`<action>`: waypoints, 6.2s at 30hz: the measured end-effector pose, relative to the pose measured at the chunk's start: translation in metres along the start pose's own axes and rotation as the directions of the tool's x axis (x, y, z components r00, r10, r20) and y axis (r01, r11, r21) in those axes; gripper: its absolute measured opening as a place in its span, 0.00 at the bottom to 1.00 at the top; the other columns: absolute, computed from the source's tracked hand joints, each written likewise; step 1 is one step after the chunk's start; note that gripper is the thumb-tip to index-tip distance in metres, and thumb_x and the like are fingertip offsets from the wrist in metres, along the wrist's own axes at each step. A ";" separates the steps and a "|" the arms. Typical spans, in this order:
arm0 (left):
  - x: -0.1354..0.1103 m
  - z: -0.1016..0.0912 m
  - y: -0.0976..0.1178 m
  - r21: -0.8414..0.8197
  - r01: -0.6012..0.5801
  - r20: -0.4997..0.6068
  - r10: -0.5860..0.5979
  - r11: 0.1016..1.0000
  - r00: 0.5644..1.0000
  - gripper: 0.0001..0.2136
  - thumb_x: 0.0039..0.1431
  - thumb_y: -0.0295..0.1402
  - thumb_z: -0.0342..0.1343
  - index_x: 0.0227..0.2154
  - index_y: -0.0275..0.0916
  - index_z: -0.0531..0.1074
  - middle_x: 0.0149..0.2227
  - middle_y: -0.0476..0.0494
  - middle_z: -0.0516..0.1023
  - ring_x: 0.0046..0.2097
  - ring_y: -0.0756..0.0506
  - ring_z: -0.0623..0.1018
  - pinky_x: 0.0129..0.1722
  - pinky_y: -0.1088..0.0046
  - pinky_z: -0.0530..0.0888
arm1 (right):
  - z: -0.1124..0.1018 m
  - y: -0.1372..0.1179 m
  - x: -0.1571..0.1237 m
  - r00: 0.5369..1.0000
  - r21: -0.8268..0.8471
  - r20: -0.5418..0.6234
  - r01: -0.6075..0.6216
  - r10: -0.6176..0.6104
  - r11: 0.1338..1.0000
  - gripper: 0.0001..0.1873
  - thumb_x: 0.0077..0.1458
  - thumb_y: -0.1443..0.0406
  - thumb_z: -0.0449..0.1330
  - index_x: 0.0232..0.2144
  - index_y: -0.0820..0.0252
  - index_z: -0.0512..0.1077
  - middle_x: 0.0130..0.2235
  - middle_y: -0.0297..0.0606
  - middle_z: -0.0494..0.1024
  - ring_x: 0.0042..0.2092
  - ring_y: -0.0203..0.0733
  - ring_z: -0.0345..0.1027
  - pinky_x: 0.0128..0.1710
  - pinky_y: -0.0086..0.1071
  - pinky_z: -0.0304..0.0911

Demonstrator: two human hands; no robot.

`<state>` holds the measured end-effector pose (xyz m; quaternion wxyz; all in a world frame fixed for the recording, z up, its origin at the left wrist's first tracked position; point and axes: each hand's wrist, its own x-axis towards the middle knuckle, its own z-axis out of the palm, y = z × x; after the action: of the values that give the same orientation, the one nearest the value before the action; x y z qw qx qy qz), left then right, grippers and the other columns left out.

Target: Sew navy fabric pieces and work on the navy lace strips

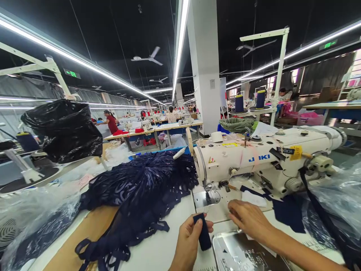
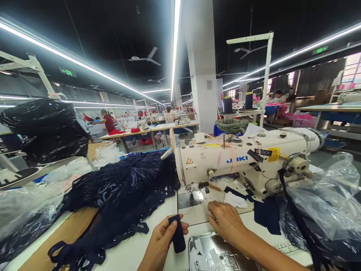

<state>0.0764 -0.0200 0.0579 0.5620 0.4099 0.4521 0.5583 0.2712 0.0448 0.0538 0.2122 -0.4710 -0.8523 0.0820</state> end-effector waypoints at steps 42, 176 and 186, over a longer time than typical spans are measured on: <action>-0.007 -0.034 -0.008 0.002 -0.160 -0.289 0.153 0.987 0.945 0.18 0.42 0.48 0.60 0.23 0.35 0.69 0.19 0.46 0.71 0.22 0.50 0.67 0.22 0.78 0.60 | 0.018 -0.049 0.028 0.959 0.361 0.192 0.129 -0.209 0.923 0.10 0.48 0.69 0.46 0.20 0.58 0.48 0.22 0.28 0.55 0.25 0.33 0.49 0.25 0.27 0.47; -0.004 -0.052 -0.004 0.096 -0.167 -0.022 0.170 0.981 0.985 0.19 0.38 0.50 0.60 0.16 0.36 0.68 0.18 0.50 0.67 0.25 0.48 0.66 0.31 0.74 0.63 | 0.009 -0.088 0.012 0.985 0.606 0.067 0.085 -0.157 0.791 0.08 0.47 0.63 0.53 0.20 0.61 0.64 0.22 0.32 0.66 0.28 0.37 0.59 0.30 0.30 0.56; -0.002 -0.057 -0.014 0.134 -0.321 -0.062 0.332 0.937 0.941 0.16 0.43 0.46 0.61 0.23 0.36 0.71 0.25 0.45 0.74 0.29 0.47 0.71 0.33 0.74 0.66 | 0.016 -0.093 0.017 0.986 0.720 0.119 -0.007 -0.114 0.694 0.10 0.43 0.66 0.52 0.15 0.61 0.57 0.18 0.27 0.58 0.23 0.32 0.52 0.26 0.27 0.49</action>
<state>0.0253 -0.0249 0.0296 0.4159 0.4891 0.4342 0.6319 0.1853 0.0094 0.0756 0.3147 -0.3180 -0.7798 0.4378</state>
